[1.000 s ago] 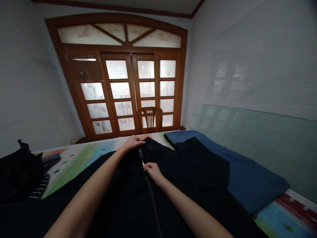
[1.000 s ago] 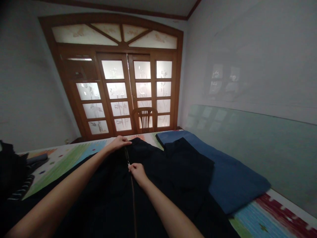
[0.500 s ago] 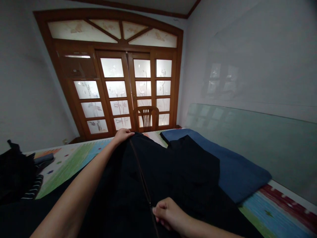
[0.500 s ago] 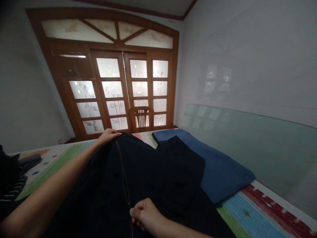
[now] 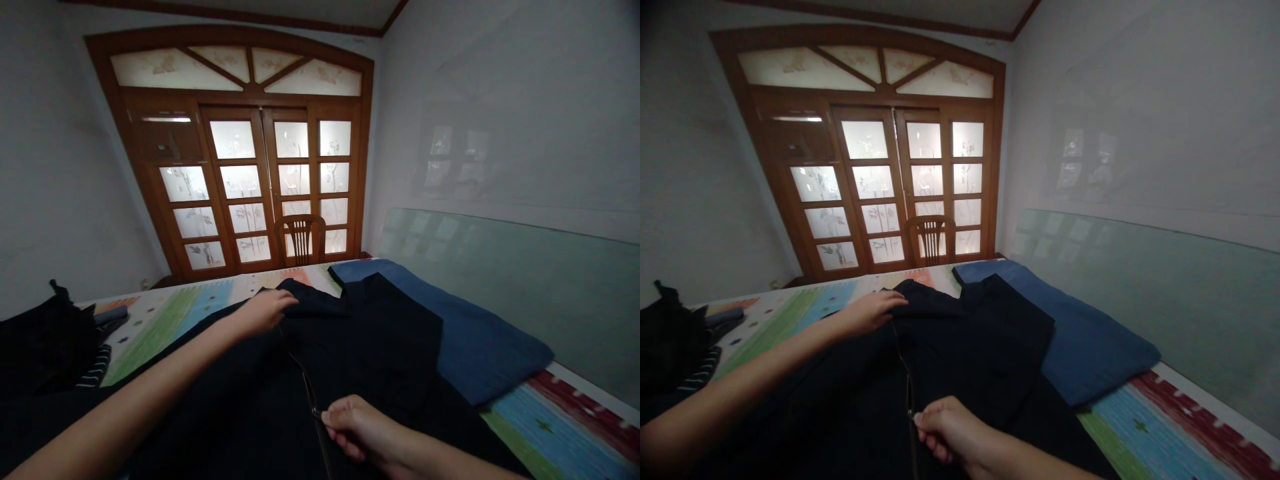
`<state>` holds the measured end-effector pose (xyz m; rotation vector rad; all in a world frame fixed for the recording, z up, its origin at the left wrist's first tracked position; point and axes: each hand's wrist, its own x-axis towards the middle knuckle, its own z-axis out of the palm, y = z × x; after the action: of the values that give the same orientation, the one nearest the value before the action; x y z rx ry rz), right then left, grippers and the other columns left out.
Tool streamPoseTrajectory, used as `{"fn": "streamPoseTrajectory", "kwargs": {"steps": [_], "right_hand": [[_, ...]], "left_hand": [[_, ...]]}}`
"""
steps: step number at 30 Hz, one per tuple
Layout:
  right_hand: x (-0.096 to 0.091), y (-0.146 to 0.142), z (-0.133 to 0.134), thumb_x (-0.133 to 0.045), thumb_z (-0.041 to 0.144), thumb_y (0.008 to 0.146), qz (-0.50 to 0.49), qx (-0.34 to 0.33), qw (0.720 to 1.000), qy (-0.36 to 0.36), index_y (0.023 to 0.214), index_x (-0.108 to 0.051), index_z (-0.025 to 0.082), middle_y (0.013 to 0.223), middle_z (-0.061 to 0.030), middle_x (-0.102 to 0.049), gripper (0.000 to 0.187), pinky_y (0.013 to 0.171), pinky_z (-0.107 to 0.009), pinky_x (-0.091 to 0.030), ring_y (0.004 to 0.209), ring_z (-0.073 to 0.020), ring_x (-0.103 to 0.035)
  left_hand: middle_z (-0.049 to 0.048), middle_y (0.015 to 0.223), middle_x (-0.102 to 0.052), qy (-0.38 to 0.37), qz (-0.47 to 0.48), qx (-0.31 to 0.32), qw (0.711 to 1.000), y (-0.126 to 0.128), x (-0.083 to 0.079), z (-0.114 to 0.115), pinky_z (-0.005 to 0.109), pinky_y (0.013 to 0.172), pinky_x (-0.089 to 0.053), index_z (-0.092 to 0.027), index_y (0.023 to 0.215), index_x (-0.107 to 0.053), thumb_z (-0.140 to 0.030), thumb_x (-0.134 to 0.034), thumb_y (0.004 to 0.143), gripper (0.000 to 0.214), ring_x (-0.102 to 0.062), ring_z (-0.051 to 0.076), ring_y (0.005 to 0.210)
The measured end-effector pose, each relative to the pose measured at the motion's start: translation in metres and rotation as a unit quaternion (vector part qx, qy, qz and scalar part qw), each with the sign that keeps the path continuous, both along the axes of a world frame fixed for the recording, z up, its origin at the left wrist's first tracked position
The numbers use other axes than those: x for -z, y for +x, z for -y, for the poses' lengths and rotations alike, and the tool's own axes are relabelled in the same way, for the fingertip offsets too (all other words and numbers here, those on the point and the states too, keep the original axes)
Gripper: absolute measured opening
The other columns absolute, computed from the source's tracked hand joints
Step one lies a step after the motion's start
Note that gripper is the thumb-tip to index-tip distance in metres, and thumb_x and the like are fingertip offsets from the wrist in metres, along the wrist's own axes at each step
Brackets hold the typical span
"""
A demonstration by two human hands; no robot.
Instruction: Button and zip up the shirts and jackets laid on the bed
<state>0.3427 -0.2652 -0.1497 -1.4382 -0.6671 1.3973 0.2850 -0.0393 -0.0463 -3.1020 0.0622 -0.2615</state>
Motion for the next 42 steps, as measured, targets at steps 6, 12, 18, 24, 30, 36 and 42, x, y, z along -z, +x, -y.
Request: {"fn": "streamPoseTrajectory", "kwargs": {"steps": [6,12,18,24,30,36,42], "right_hand": [[0.0,-0.007,0.0,-0.043,0.017,0.064,-0.053,0.016,0.998,0.012,0.053,-0.044,0.014,0.04,0.0077,-0.037,0.012,0.035,-0.017,-0.016,0.031,-0.0016,-0.027],[0.004,-0.022,0.009,-0.037,0.011,0.068,-0.039,0.041,0.996,-0.062,0.049,-0.04,0.015,0.036,0.0081,-0.033,0.02,0.035,-0.017,-0.015,0.029,-0.0017,-0.025],[0.01,-0.034,0.042,-0.044,0.02,0.067,-0.051,0.015,0.997,-0.053,0.053,-0.042,0.016,0.038,0.009,-0.032,0.015,0.034,-0.018,-0.011,0.03,-0.0019,-0.022],[0.012,-0.046,0.082,-0.051,0.037,0.063,-0.031,-0.031,0.998,-0.053,0.05,-0.042,0.017,0.037,0.0086,-0.032,0.026,0.035,-0.02,-0.008,0.03,-0.0023,-0.021],[0.005,-0.049,0.101,-0.056,0.054,0.056,0.003,-0.04,0.999,-0.022,0.049,-0.044,0.016,0.039,0.0074,-0.034,0.041,0.036,-0.021,-0.007,0.032,-0.0024,-0.022],[-0.008,-0.048,0.108,-0.057,0.051,0.058,-0.041,0.0,0.999,0.0,0.05,-0.042,0.016,0.037,0.0089,-0.031,0.039,0.036,-0.021,-0.006,0.03,-0.0019,-0.019],[-0.017,-0.047,0.109,-0.057,0.045,0.059,-0.054,0.013,0.998,0.014,0.05,-0.04,0.016,0.039,0.0094,-0.032,0.034,0.036,-0.02,-0.007,0.029,-0.0008,-0.018]], "left_hand": [[0.0034,0.113,-0.054,-0.069,-0.109,0.163,0.978,-0.043,0.058,0.07,0.025,0.09,-0.037,-0.021,0.106,-0.051,-0.004,-0.046,0.072,0.038,-0.047,0.015,0.106],[0.0023,0.079,-0.063,0.025,-0.078,0.117,0.99,-0.046,0.093,0.08,0.019,0.061,-0.045,-0.017,0.083,-0.057,-0.01,-0.045,0.077,0.016,-0.06,0.014,0.072],[0.0063,0.086,-0.061,0.063,-0.025,0.133,0.989,-0.055,0.106,0.076,0.019,0.065,-0.046,-0.015,0.089,-0.053,-0.011,-0.04,0.081,0.016,-0.059,0.014,0.08],[0.0072,0.09,-0.062,0.078,0.017,0.124,0.989,-0.057,0.113,0.061,0.02,0.069,-0.047,-0.016,0.091,-0.052,-0.012,-0.038,0.082,0.017,-0.059,0.013,0.083],[0.0091,0.092,-0.062,0.096,0.031,0.088,0.991,-0.052,0.1,0.033,0.023,0.07,-0.049,-0.013,0.091,-0.054,-0.008,-0.039,0.08,0.019,-0.06,0.016,0.084],[0.01,0.095,-0.062,0.104,0.03,0.062,0.992,-0.048,0.086,0.016,0.025,0.072,-0.049,-0.012,0.093,-0.055,-0.006,-0.04,0.079,0.022,-0.06,0.017,0.086],[0.0095,0.098,-0.062,0.1,0.016,0.058,0.993,-0.046,0.072,0.012,0.025,0.075,-0.048,-0.013,0.096,-0.055,-0.006,-0.042,0.078,0.023,-0.059,0.016,0.088]]}}
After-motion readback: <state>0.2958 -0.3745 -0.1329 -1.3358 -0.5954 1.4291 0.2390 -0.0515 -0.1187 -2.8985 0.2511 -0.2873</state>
